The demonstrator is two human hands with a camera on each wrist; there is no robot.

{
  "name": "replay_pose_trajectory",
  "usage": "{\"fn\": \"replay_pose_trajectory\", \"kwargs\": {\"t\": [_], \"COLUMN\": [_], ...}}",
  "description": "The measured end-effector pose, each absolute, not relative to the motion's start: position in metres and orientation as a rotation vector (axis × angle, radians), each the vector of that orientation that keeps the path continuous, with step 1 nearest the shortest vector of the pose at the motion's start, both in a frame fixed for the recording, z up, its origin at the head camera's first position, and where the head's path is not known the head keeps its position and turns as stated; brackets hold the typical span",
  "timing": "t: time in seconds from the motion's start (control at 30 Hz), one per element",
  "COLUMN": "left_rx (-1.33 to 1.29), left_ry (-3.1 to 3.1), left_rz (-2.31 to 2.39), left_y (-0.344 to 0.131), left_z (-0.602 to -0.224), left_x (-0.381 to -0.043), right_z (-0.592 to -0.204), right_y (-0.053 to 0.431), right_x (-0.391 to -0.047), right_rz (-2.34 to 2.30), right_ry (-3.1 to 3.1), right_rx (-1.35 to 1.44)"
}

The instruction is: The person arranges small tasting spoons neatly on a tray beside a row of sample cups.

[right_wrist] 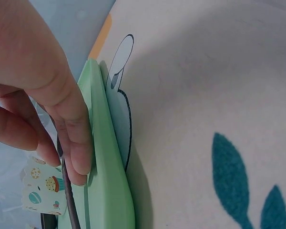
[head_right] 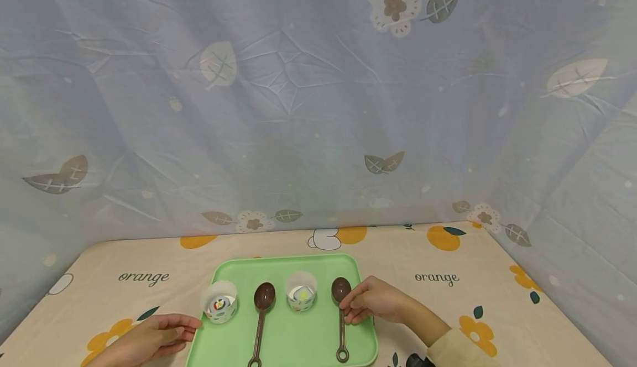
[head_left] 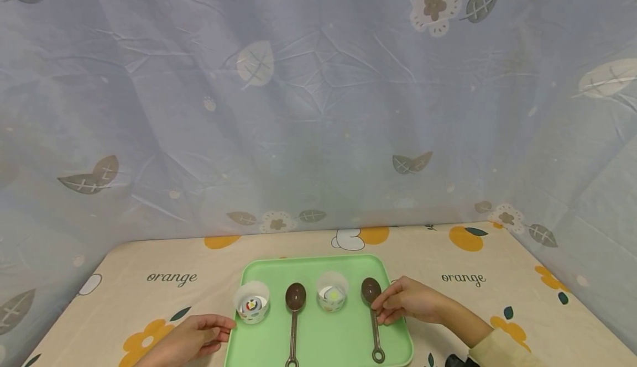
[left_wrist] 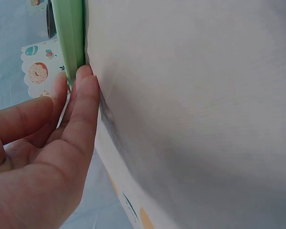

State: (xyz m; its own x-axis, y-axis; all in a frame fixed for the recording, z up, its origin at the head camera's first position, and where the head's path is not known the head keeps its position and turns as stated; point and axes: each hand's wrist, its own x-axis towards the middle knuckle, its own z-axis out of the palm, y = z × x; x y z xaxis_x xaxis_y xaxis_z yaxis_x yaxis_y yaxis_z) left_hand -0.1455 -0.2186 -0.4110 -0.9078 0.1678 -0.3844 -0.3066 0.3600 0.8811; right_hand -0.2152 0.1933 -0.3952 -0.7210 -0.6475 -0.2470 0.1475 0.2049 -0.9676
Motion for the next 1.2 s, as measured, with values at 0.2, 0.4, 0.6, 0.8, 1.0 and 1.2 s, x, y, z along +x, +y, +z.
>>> {"fn": "replay_pose_trajectory", "kwargs": {"t": [0.2, 0.4, 0.6, 0.8, 1.0, 1.2], "left_rx": [-0.103, -0.044, -0.042, -0.048, -0.029, 0.056], "left_ry": [2.19, 2.157, 2.164, 2.139, 2.107, 2.074], "left_rz": [1.585, 1.603, 1.611, 1.618, 1.624, 1.632], "left_y": [-0.219, -0.222, -0.222, -0.222, -0.225, -0.231], "left_z": [-0.411, -0.411, -0.412, -0.411, -0.41, -0.41], "left_x": [-0.145, -0.144, -0.144, -0.144, -0.144, -0.143], "right_z": [-0.396, -0.398, -0.397, -0.394, -0.39, -0.385], "right_y": [0.197, 0.203, 0.209, 0.217, 0.229, 0.243], "right_x": [-0.215, -0.217, -0.218, -0.219, -0.22, -0.221], "right_rz": [-1.588, -1.602, -1.634, -1.655, -1.677, -1.7], "right_ry": [1.825, 1.794, 1.778, 1.772, 1.801, 1.831], "right_rx": [-0.486, -0.51, -0.522, -0.539, -0.522, -0.472]}}
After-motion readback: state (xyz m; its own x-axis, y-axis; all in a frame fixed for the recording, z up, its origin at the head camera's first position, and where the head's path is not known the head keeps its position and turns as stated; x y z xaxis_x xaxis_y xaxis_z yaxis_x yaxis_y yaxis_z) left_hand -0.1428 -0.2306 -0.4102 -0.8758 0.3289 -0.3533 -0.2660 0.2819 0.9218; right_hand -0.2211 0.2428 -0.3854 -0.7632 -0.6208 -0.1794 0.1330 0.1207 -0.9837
